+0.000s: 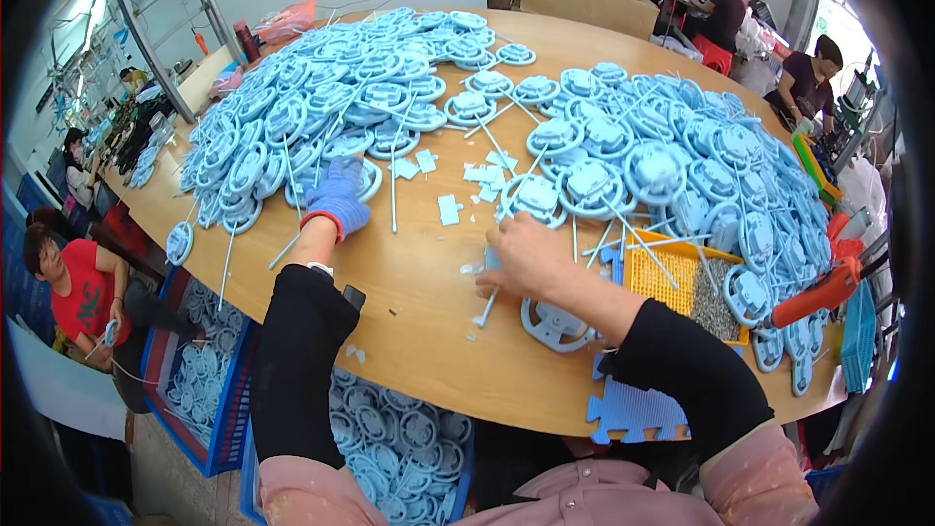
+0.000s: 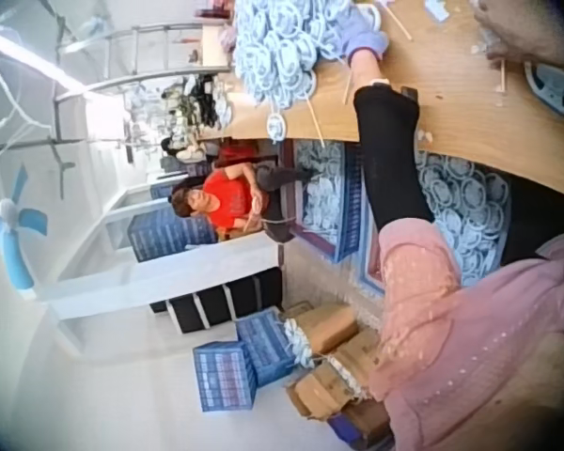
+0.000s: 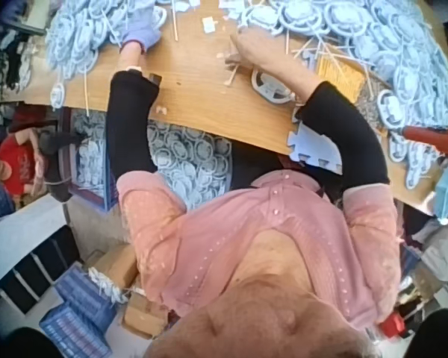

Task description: The recorder uses a power tool to drive screws into circular light-blue plastic components.

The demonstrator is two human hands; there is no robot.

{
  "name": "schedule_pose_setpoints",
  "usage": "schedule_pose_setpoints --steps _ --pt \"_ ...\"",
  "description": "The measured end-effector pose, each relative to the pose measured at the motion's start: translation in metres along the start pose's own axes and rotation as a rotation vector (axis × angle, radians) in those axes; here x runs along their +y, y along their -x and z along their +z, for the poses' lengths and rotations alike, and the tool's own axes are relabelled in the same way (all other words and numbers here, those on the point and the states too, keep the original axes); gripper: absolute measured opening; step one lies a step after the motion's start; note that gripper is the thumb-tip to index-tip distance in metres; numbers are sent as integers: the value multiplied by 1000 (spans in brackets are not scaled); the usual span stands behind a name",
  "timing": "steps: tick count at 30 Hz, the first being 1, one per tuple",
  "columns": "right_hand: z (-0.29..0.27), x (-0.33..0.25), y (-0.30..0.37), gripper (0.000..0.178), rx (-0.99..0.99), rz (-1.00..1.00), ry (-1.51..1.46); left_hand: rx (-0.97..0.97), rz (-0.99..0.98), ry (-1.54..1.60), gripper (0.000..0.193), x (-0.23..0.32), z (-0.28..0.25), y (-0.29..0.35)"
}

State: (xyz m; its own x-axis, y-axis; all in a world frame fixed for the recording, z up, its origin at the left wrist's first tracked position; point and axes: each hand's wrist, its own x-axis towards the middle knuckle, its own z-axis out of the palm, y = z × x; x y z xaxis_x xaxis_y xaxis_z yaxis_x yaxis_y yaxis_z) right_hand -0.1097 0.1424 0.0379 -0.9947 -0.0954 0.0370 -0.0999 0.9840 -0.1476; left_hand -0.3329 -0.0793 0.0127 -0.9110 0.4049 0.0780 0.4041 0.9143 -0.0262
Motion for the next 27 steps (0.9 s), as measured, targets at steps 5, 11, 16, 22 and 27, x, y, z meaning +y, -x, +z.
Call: schedule_pose_setpoints --steps 5,11,16,22,27 --pt "10 17 3 41 -132 -11 60 -54 208 2 56 23 3 5" --pt "21 42 12 30 107 -8 -200 77 184 753 41 31 -3 58" --pt "11 54 21 17 201 123 -415 -491 -30 1971 42 52 -29 99" --pt "-34 33 48 11 397 49 -773 -603 -116 2122 36 88 -22 139" --pt "-82 7 61 20 47 -333 -331 -691 -77 2073 36 107 -30 155"
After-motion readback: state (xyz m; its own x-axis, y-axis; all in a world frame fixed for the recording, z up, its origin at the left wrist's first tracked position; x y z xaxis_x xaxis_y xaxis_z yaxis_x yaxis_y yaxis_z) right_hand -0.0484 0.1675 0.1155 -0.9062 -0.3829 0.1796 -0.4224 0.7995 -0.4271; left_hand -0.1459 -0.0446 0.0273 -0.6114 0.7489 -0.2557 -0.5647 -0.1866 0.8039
